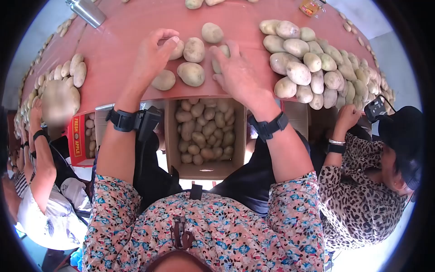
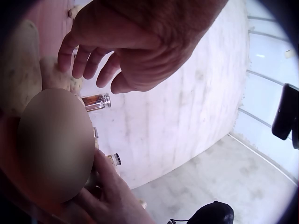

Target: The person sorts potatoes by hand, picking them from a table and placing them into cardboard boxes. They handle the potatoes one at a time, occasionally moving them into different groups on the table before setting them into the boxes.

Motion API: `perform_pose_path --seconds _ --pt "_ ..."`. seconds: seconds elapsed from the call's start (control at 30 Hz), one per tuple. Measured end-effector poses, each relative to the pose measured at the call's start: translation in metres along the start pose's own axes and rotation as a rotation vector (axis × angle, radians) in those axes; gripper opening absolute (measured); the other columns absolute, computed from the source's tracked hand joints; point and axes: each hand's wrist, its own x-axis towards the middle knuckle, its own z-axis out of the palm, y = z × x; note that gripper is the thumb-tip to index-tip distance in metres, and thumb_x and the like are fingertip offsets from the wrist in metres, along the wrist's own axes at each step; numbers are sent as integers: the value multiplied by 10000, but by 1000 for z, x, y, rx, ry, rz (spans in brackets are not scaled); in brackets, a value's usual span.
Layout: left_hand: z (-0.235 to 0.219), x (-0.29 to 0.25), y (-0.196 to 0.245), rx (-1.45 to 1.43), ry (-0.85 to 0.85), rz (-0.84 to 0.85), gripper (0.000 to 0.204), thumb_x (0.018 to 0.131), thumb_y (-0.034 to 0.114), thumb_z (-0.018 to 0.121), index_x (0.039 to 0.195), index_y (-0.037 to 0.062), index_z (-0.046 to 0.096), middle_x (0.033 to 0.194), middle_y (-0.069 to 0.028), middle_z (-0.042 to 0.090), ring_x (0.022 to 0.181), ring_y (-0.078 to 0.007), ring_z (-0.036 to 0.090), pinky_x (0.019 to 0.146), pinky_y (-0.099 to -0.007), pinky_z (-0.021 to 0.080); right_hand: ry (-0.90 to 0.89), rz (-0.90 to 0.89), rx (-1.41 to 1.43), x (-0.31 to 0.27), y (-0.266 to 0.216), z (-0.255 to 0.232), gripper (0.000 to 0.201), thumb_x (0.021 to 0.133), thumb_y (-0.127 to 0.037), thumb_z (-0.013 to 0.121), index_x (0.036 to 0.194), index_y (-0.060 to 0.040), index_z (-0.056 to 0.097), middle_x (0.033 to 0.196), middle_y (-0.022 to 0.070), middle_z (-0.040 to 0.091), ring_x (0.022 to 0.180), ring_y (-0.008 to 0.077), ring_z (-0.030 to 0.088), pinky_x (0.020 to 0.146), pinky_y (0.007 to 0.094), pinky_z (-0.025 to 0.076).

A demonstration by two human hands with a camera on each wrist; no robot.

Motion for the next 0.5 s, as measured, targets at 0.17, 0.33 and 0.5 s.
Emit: perform_pose_path --seconds 0.17,0.33,0.5 --pt "-3 3 0 -15 -12 -32 346 883 245 613 1070 -44 651 1057 -196 646 983 -274 652 856 -371 513 83 153 13 5 7 -8 576 825 -295 677 1340 -122 484 1235 201 540 1138 383 560 954 436 476" --pt "-11 0 6 42 17 -13 357 886 259 606 1066 -45 652 1077 -204 654 995 -287 651 861 -377 510 -152 234 954 -18 -9 -52 576 893 -367 599 1355 -55 458 1203 196 598 947 290 667 832 362 532" --pt "-8 6 -2 66 42 9 339 876 253 627 1067 -26 664 1048 -194 675 962 -294 663 846 -379 518 -576 147 1700 -33 -13 -23 704 908 -449 596 1409 -15 358 1193 237 587 957 367 685 710 390 596"
